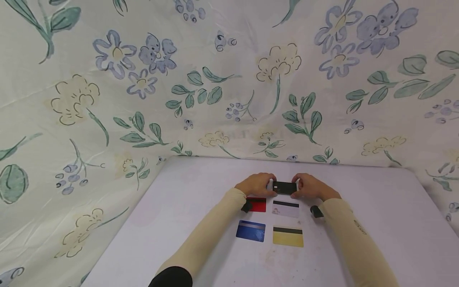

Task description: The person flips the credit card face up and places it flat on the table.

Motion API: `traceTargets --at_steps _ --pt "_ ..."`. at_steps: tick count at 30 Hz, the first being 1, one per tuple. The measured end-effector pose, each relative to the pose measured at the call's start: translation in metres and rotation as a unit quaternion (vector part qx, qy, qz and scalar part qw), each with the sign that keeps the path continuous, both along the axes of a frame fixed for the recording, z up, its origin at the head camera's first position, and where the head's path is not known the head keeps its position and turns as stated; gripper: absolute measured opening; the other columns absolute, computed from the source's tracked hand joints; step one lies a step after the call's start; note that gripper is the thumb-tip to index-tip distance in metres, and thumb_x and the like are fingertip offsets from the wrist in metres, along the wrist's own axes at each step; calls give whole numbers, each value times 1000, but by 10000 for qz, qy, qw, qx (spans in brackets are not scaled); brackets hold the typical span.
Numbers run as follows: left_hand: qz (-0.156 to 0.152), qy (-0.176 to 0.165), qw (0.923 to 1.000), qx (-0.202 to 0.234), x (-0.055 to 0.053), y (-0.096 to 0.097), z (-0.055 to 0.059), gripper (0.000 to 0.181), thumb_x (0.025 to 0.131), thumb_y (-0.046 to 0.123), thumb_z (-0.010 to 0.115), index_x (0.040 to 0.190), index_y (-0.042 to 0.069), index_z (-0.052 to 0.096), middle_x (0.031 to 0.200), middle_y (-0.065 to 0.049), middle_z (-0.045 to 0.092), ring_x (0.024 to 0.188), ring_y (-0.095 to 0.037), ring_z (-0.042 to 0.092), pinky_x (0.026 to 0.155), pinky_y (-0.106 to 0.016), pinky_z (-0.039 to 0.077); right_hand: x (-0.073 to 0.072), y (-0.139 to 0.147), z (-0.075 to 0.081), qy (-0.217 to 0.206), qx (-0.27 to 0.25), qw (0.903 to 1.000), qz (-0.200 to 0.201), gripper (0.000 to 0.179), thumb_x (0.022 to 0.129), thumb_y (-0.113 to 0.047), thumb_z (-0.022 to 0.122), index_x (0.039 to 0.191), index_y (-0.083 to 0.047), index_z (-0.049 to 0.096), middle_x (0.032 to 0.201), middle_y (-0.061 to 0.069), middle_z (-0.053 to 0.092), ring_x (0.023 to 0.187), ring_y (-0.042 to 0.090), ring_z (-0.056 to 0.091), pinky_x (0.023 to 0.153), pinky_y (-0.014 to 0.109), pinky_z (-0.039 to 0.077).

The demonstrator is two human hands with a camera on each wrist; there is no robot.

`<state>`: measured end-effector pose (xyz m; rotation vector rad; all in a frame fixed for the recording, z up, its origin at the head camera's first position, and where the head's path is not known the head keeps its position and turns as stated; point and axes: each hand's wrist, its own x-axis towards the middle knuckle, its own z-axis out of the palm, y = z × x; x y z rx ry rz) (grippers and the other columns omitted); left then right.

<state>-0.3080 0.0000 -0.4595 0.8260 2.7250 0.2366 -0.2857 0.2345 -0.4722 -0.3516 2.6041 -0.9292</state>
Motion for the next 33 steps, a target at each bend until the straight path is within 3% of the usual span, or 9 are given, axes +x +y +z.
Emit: traceTargets --at_steps 22,29,33 --pt "70 -71 9997 243 -1 -4 -6 58 93 49 71 143 22 57 140 2 66 120 -14 62 111 -36 50 2 0 -3 24 -53 10000 -79 61 86 -21 85 133 4 55 78 2 50 71 17 49 67 33 40" --pt "-57 270 9991 321 1 -11 -9 58 94 48 69 144 21 58 139 2 66 119 -13 64 110 -33 50 5 -1 -3 17 -144 9998 -117 67 86 -23 84 138 5 52 78 2 51 72 17 50 67 32 41" --pt "-154 510 9975 459 4 -17 -4 57 96 48 68 145 19 58 139 0 66 117 -15 65 109 -34 50 4 -1 -4 168 -322 9993 -134 69 88 -23 83 141 6 50 78 2 51 71 17 49 65 31 41"
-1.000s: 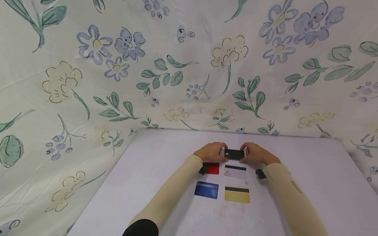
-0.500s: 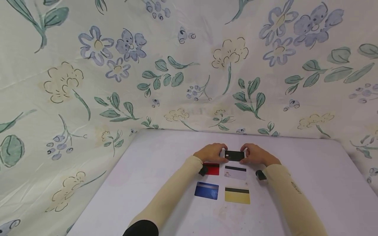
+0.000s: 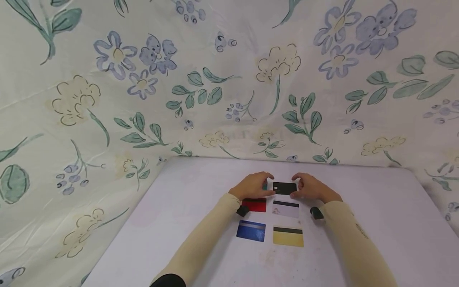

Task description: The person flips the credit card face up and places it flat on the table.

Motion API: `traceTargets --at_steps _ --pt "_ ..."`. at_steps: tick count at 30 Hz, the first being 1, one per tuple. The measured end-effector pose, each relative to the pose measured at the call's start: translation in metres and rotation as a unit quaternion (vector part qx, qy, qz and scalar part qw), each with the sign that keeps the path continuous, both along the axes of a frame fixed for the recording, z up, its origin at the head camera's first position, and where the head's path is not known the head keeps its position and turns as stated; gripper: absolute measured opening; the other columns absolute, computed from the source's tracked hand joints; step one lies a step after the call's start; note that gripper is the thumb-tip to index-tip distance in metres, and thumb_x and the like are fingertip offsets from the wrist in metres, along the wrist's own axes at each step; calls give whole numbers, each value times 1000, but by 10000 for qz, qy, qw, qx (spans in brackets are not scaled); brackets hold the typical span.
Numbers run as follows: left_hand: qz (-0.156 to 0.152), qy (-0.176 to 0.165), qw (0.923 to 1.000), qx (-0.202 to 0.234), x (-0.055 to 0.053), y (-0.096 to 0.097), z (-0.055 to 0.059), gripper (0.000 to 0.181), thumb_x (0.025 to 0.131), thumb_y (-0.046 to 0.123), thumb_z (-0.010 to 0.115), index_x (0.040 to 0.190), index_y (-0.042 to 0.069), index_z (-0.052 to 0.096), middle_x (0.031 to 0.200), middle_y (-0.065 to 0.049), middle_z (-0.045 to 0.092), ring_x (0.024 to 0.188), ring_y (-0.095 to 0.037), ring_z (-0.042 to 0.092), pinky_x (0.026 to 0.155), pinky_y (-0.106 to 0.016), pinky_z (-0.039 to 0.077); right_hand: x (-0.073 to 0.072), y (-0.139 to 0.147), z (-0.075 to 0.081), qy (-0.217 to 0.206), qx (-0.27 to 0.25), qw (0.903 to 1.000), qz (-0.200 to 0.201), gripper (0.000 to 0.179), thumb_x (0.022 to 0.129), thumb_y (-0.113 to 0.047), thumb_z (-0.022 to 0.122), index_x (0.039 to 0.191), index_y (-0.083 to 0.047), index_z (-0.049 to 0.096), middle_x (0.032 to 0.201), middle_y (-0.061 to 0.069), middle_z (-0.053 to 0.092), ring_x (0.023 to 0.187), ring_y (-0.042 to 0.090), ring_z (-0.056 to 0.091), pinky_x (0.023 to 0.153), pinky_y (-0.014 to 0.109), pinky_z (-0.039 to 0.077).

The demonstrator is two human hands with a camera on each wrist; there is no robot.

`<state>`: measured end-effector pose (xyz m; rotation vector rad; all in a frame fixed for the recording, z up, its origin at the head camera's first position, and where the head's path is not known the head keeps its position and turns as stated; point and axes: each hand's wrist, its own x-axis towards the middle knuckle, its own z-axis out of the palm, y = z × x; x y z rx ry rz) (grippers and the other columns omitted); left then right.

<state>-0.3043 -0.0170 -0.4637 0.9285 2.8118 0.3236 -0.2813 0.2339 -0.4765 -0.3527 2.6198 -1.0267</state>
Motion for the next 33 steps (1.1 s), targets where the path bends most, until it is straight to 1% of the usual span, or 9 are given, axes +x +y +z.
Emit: traceTargets --at_steps 3,7,9,12,16,19,23,28,33 --pt "-11 154 9996 217 2 -8 6 56 96 46 69 144 18 59 138 -2 67 118 -16 66 108 -35 51 2 1 0 308 -221 9993 -12 65 91 -24 80 141 6 50 78 2 51 70 16 49 63 29 41" --pt "9 318 9983 483 5 -21 13 56 96 46 68 143 17 59 133 -4 69 112 -16 65 101 -33 54 7 -2 4 850 -504 9951 10 60 92 -23 78 138 6 53 78 2 51 68 14 48 61 26 41" --pt "29 315 9974 642 8 -26 16 57 96 46 68 143 16 59 133 -5 69 110 -16 65 99 -32 55 11 -5 7 1053 -624 9925 1 59 92 -22 79 137 7 54 77 2 52 68 14 47 61 25 41" --pt "75 247 9962 831 13 -33 20 58 96 46 68 144 15 58 136 -7 68 111 -17 65 100 -34 55 17 -10 12 1218 -751 9897 -28 58 91 -21 79 136 7 55 78 2 52 69 13 48 62 25 41" --pt "221 119 9949 975 21 -42 21 59 95 45 69 145 15 57 130 -8 69 110 -18 64 98 -36 55 26 -19 18 1272 -752 9889 -179 55 91 -19 79 136 4 56 80 1 53 71 14 49 64 24 42" --pt "321 14 9933 1106 26 -49 22 60 95 44 69 145 13 56 124 -9 69 107 -19 62 95 -36 55 32 -25 21 1322 -705 9885 -223 54 92 -19 79 136 3 56 81 1 53 73 15 50 65 24 43" --pt "368 -129 9906 1314 33 -59 24 61 95 42 70 145 11 56 117 -15 67 100 -20 57 86 -34 52 39 -33 22 1376 -683 9880 -177 53 92 -19 79 135 2 57 82 2 52 75 15 51 64 25 44" --pt "495 -348 9873 1466 38 -67 23 63 93 43 72 145 11 56 110 -17 65 95 -17 53 79 -29 47 44 -42 22 1193 -695 9902 -208 52 92 -20 78 135 1 58 83 2 51 76 16 51 64 24 43" --pt "772 -471 9842 1520 41 -72 22 65 92 43 73 146 13 56 106 -11 63 95 -17 53 76 -29 46 49 -51 23 986 -677 9925 -256 52 92 -20 78 136 -2 58 84 3 50 80 17 51 65 25 43"
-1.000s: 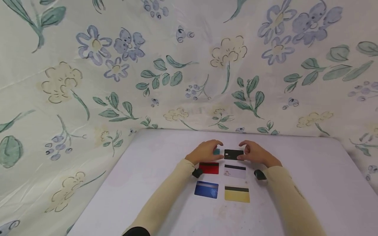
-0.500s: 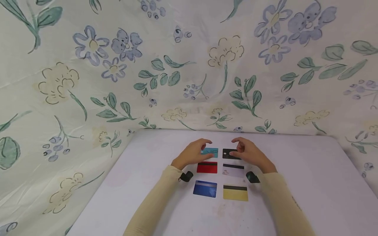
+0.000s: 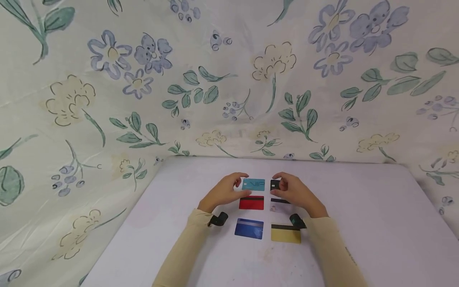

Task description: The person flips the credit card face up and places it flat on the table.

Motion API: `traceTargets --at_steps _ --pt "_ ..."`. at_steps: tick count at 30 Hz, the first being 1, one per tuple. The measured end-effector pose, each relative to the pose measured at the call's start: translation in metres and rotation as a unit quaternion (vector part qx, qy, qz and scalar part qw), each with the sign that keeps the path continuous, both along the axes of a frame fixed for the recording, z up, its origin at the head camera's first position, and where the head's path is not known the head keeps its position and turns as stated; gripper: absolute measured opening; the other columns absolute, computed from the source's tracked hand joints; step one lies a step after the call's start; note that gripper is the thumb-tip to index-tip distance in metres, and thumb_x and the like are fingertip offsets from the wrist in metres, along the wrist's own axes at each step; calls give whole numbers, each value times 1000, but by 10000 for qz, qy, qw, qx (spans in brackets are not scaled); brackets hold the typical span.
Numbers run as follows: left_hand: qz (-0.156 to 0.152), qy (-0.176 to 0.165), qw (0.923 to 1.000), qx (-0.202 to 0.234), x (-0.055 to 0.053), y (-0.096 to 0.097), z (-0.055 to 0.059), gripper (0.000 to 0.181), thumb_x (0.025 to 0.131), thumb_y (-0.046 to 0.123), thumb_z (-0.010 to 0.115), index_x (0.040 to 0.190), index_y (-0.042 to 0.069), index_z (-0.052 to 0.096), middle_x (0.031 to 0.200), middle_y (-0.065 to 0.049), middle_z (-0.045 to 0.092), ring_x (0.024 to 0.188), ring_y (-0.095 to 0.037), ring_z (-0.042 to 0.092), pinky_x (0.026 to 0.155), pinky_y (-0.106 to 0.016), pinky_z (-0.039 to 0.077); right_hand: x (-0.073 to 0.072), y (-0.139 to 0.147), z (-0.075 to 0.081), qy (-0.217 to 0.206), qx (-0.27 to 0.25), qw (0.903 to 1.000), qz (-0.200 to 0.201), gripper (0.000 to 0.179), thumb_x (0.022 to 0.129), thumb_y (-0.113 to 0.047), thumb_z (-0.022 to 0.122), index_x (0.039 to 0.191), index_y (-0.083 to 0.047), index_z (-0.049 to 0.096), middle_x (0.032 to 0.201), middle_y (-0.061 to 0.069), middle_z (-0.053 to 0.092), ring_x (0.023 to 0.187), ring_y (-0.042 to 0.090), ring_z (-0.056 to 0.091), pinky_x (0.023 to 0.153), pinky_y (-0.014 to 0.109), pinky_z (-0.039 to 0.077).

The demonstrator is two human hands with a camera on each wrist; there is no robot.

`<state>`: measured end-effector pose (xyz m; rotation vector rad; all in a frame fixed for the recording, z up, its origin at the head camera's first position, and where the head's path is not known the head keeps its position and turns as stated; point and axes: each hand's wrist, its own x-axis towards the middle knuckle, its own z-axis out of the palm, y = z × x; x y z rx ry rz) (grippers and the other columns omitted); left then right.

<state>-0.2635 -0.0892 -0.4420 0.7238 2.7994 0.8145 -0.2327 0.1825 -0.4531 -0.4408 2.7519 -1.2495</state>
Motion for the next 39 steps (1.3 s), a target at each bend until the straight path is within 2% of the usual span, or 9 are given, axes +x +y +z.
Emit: traceTargets --at_steps 6,14,18,29,34,39 --pt "102 -202 9996 137 3 -5 -2 65 91 44 75 146 14 56 99 -5 56 90 -17 53 69 -27 43 2 -9 0 -92 81 9999 -2 51 92 -22 79 135 -3 59 84 4 52 82 18 51 67 26 43" --pt "72 -318 9993 175 6 -14 -7 64 91 41 75 146 13 56 99 -8 57 87 -16 51 67 -26 42 6 -15 -7 -355 96 9993 58 55 92 -25 79 139 -5 58 85 3 53 82 19 52 65 24 43" --pt "125 -359 9991 163 5 -15 -9 64 91 42 75 146 14 56 102 -10 59 90 -17 52 69 -27 44 6 -18 -9 -381 73 9992 72 55 92 -24 79 139 -5 58 84 3 53 78 18 51 61 24 41" --pt "392 -562 9974 -204 5 -20 -18 65 88 40 79 144 15 57 98 -5 58 89 -19 54 70 -30 46 7 -31 -14 -801 241 9965 23 56 89 -22 82 138 -6 58 80 4 55 73 17 52 60 26 42" --pt "380 -784 9959 -255 5 -21 -22 65 88 41 79 144 15 57 103 -6 60 93 -20 55 77 -33 50 7 -34 -18 -856 320 9958 76 57 87 -19 83 137 -4 59 80 4 56 73 17 52 62 26 43" --pt "353 -810 9956 -304 5 -21 -25 64 87 40 80 142 16 58 102 -6 60 93 -20 55 79 -35 50 6 -37 -22 -849 514 9951 38 57 86 -18 84 136 -6 60 80 4 57 72 17 52 63 26 45"
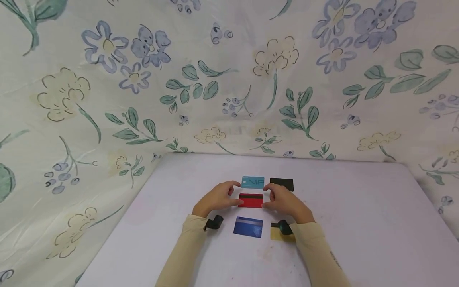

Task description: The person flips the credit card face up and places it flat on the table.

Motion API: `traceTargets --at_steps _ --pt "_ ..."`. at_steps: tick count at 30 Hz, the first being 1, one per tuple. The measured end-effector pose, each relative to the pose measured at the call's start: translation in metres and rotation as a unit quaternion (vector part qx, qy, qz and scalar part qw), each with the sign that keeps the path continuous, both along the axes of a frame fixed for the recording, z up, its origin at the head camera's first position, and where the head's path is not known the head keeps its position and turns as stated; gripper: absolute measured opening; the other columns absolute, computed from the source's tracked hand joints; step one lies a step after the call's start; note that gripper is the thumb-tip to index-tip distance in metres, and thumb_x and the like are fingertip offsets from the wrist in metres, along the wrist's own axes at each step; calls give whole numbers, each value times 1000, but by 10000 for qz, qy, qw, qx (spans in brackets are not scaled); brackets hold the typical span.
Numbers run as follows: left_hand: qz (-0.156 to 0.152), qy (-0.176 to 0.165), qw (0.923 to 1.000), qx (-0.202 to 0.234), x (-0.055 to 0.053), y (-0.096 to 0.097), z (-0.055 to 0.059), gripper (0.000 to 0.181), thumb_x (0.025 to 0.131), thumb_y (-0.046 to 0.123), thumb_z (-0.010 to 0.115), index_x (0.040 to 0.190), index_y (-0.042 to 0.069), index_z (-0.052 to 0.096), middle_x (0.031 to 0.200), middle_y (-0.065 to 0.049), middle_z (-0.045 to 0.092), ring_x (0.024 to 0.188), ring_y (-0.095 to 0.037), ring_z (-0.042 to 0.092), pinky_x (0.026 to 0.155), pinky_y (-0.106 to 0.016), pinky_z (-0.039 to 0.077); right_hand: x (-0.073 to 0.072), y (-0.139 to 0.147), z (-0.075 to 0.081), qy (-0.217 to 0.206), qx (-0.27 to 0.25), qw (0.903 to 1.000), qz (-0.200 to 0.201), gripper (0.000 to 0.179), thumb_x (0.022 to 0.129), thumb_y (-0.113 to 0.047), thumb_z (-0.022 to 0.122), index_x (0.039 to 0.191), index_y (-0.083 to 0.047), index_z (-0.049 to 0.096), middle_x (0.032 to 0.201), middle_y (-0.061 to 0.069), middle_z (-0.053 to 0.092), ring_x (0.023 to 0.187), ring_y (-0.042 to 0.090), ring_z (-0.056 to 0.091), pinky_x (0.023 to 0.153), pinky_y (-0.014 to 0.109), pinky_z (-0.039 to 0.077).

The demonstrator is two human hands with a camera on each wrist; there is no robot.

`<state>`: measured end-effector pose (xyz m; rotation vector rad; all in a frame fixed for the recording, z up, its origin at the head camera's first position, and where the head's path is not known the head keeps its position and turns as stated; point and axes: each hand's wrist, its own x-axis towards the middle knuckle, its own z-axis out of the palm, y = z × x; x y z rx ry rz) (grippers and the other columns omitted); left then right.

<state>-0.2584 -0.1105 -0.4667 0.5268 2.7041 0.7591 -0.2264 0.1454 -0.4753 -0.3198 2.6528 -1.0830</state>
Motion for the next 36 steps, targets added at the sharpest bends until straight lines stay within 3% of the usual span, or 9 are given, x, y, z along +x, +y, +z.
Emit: traceTargets --at_steps 12,27,36 --pt "100 -186 9993 -298 3 3 -6 63 85 36 84 140 18 59 106 -5 63 96 -20 56 87 -39 54 0 -10 -6 -155 459 9988 -115 55 86 -21 84 135 -11 62 82 5 57 72 17 54 65 28 46" --pt "-95 -218 9992 -314 2 4 -7 56 88 34 81 137 20 59 94 -2 58 87 -16 55 73 -31 47 -3 -11 -5 -53 576 9983 80 51 86 -22 85 132 -11 64 85 5 58 77 17 55 66 27 48" --pt "-114 -280 9991 -306 3 6 -6 53 88 32 82 134 18 60 93 -3 58 85 -16 55 72 -30 46 -3 -12 -5 -91 446 9989 55 48 86 -18 84 130 -8 64 81 6 56 72 17 53 64 28 45"
